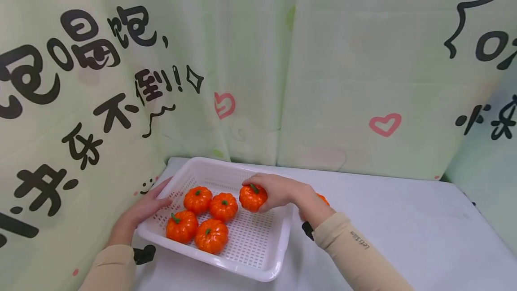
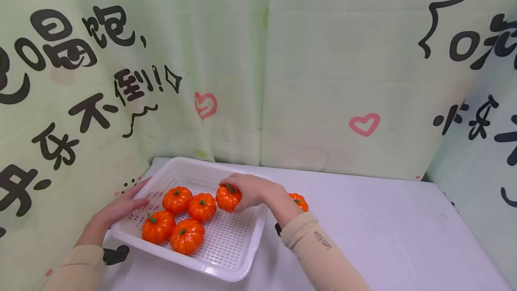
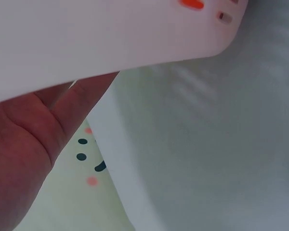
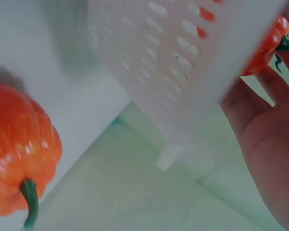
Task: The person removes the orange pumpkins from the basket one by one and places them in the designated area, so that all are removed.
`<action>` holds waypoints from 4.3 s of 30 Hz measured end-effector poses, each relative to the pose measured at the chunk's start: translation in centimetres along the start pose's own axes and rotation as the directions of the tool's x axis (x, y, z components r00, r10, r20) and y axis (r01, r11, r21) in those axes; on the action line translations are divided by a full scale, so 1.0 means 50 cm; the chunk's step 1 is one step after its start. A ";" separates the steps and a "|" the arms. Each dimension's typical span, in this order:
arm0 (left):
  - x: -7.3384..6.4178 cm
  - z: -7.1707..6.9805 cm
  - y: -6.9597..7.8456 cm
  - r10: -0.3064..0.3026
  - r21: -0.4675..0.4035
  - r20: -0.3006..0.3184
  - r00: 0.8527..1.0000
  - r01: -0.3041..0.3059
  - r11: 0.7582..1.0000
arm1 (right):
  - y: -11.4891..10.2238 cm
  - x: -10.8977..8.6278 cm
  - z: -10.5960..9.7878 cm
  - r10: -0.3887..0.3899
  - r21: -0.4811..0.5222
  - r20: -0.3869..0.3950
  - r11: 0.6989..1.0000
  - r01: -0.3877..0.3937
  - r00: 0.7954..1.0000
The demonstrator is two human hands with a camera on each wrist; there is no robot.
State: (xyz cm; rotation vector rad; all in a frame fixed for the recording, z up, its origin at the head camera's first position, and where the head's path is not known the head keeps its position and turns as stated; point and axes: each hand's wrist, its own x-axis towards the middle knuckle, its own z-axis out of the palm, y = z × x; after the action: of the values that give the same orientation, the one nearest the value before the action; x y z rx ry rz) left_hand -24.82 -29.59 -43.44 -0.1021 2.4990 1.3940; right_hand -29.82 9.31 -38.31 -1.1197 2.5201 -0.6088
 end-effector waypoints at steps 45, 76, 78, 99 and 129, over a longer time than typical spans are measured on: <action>-0.003 -0.002 -0.004 0.037 0.001 0.022 0.999 -0.037 0.999 | 0.212 -0.307 -0.086 0.282 0.102 -0.272 0.959 -0.263 0.920; -0.001 -0.002 -0.005 0.027 -0.009 0.027 0.999 -0.026 1.000 | 0.273 -0.351 0.019 0.407 0.139 -0.184 0.912 -0.387 0.895; 0.000 -0.002 -0.006 0.025 -0.010 0.025 0.999 -0.025 1.000 | 0.272 -0.350 0.019 0.412 0.137 -0.181 0.910 -0.392 0.893; 0.001 -0.003 -0.009 0.015 -0.029 0.033 0.999 -0.014 0.999 | 0.256 -0.351 -0.009 0.420 0.143 -0.174 0.906 -0.399 0.891; -0.002 -0.006 -0.006 0.016 0.002 0.017 1.000 -0.016 1.000 | 0.117 -0.184 -0.116 0.203 0.054 -0.275 0.979 -0.196 0.940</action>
State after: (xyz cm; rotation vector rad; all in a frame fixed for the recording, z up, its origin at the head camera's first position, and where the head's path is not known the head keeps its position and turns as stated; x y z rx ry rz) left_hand -24.71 -30.01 -43.51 -0.0697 2.4927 1.3922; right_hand -30.13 21.27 -35.20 -0.8011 2.8088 -0.7876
